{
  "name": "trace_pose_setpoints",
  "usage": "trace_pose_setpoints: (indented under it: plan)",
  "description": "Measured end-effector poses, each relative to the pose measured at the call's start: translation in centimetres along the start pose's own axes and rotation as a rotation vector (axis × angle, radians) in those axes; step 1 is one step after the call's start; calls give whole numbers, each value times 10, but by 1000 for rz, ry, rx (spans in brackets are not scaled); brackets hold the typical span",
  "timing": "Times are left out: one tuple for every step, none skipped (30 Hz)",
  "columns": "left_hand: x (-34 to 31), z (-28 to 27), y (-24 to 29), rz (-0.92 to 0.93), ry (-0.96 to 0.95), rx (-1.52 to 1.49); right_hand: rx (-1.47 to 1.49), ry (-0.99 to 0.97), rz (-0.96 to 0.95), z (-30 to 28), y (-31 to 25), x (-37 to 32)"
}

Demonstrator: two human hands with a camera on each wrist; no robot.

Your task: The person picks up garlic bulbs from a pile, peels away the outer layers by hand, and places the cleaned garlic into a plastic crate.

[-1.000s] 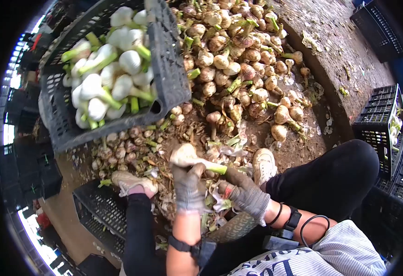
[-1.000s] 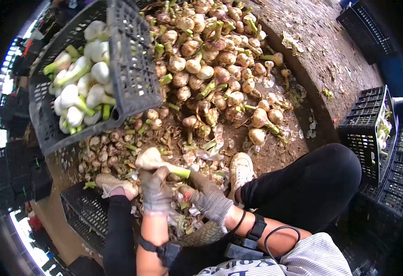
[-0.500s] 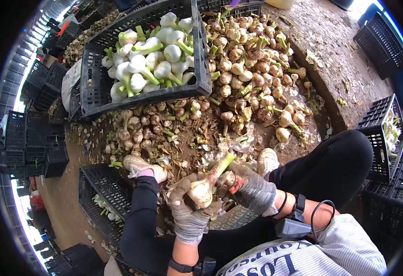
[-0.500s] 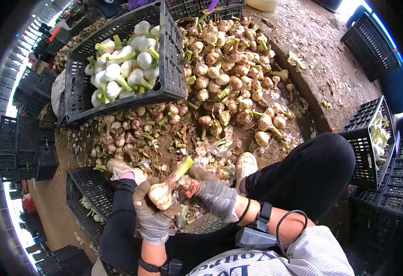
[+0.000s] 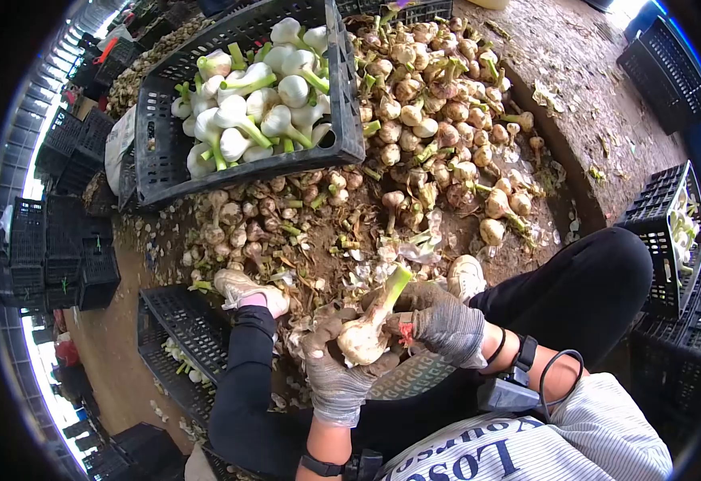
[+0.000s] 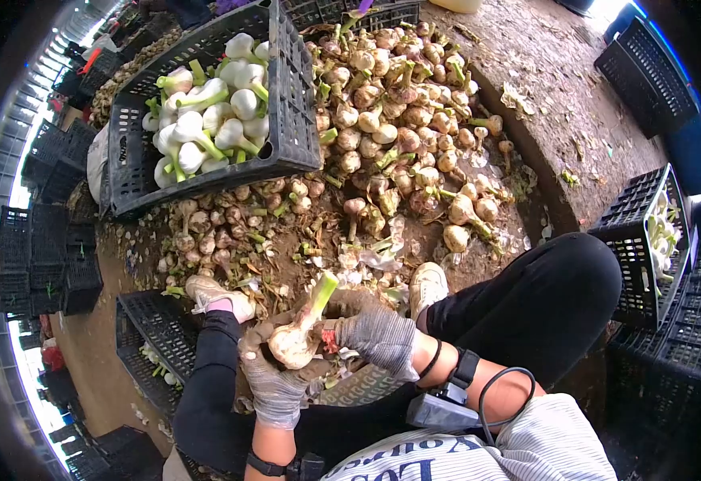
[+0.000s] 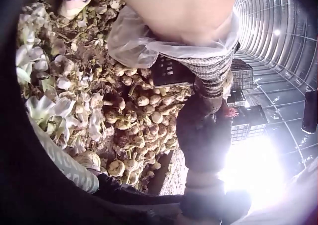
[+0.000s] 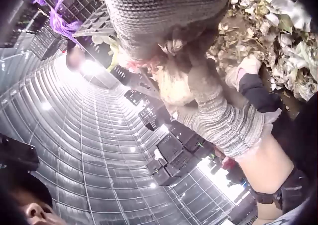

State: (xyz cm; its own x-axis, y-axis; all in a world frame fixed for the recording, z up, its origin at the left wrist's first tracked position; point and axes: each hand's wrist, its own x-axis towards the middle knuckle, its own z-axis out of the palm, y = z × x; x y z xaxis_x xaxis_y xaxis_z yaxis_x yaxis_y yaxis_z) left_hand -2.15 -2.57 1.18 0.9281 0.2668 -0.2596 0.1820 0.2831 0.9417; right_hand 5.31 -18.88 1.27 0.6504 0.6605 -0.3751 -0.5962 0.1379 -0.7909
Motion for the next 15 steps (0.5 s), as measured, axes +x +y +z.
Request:
trace_pose_setpoints:
  plan:
    - [1, -1, -2, 104, -57, 155, -30, -15, 8, -2, -1, 0]
    - [2, -2, -4, 216, -99, 304, -26, -13, 9, -5, 2, 1]
    - [7, -5, -8, 233, -109, 358, 8, -42, 41, -9, 7, 4]
    - [5, -7, -9, 50, -151, 180, 44, -71, 75, -12, 10, 6]
    - [4, -8, -8, -143, -157, -14, 47, -69, 78, -12, 10, 5]
    - [3, -7, -5, -329, -129, -185, -21, -75, -3, -11, 10, 5]
    - [4, -9, -5, -329, -125, -235, -89, -82, -83, -10, 10, 5]
    - [6, -12, -6, -324, -122, -285, -88, -84, -83, -11, 9, 6]
    - [13, -11, -6, -424, -141, -378, -43, -83, -43, -12, 9, 6]
    - [12, -4, -6, -432, -63, -330, 5, -81, -1, -13, 9, 6]
    - [12, 6, -5, -441, 15, -282, 16, -52, -79, -14, 6, 6]
    - [16, 2, -6, -384, -58, -221, 15, -51, -81, -13, 8, 8]
    - [21, 0, -6, -322, -126, -161, -65, -4, -172, -13, 14, 10]
    - [19, 3, -5, -268, -120, -70, -146, 42, -262, -13, 19, 12]
    - [19, 9, 0, -216, -111, 22, -333, 24, -361, -14, 23, 15]
